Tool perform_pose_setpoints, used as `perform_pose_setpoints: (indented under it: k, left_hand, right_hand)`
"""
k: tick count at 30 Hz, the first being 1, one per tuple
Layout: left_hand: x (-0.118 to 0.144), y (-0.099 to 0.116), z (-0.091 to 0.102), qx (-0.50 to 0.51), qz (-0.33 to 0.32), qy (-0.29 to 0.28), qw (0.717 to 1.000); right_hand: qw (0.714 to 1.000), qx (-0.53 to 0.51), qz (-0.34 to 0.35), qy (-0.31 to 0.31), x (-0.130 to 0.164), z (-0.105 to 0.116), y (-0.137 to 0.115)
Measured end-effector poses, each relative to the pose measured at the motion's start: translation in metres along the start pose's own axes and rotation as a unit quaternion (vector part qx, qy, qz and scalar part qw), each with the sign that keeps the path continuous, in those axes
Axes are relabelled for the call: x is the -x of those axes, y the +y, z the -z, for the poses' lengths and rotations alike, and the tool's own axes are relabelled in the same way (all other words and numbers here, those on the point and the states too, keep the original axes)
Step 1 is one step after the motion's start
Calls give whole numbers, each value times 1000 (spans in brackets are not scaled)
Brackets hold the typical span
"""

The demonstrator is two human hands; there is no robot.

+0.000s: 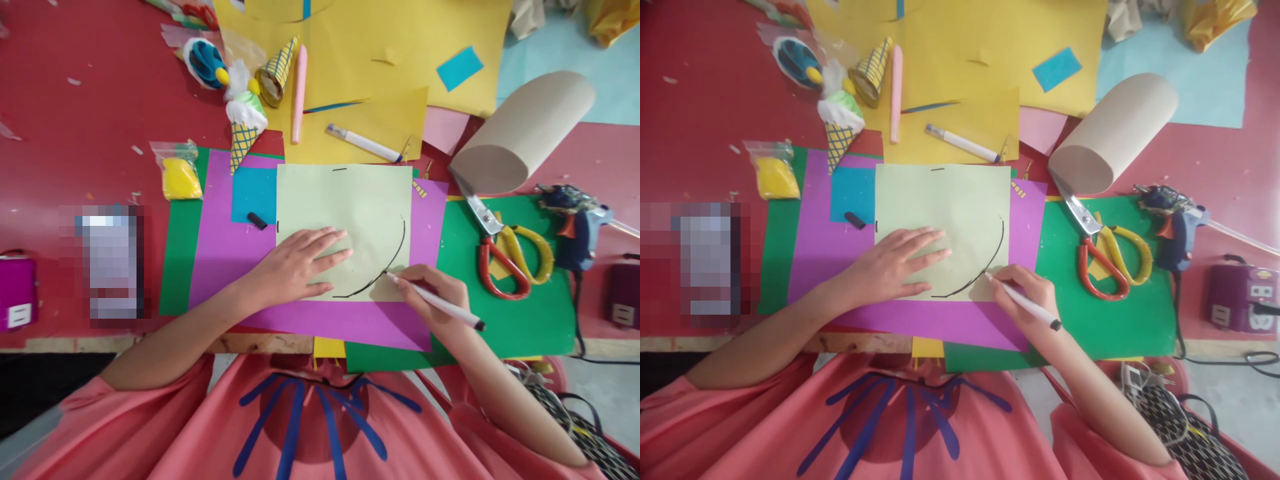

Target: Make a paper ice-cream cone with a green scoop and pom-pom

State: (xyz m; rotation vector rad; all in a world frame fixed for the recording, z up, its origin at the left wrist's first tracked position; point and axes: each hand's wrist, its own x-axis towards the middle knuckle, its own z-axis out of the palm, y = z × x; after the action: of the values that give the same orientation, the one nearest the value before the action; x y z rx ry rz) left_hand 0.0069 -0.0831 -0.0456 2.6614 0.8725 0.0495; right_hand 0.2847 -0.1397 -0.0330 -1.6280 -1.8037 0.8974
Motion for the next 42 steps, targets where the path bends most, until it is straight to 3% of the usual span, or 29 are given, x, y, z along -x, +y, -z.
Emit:
perform_pose_setpoints:
  k: [4, 10, 17, 21, 23, 26, 29, 32, 35, 38, 42]
  left_hand:
    - [0, 0, 0, 5, 1, -4, 1000]
    - [0, 0, 1, 1, 0, 0, 1000]
    - [0, 1, -3, -11, -1, 11, 1000]
    - [2, -4, 6, 16, -31, 79, 996]
    - [5, -11, 13, 18, 13, 135, 991]
    - [9, -24, 21, -37, 94, 154, 983]
    - [10, -30, 17, -71, 77, 117, 988]
    - [9, -30, 8, -51, 39, 68, 996]
    - [7, -27, 4, -57, 23, 51, 997]
    - [7, -26, 6, -77, 39, 86, 993]
    - [9, -28, 15, -74, 68, 149, 984]
  right_hand:
    - [999, 4, -20, 26, -6, 3, 4]
    - [1000, 4, -11, 12, 0, 0, 2]
    - [977, -108, 83, -163, 15, -18, -17]
    - [974, -132, 63, -175, 11, -12, -26]
    - [979, -126, 50, -151, 6, -4, -25]
    - [992, -75, 50, -91, -7, 6, -18]
    - [986, -1, 158, -54, -21, 10, -5]
    - [961, 95, 254, -63, -31, 11, 5]
    - [939, 158, 279, -121, -34, 10, 10]
    - [926, 201, 282, -152, -27, 3, 9]
    - [920, 262, 261, -126, -9, -12, -5]
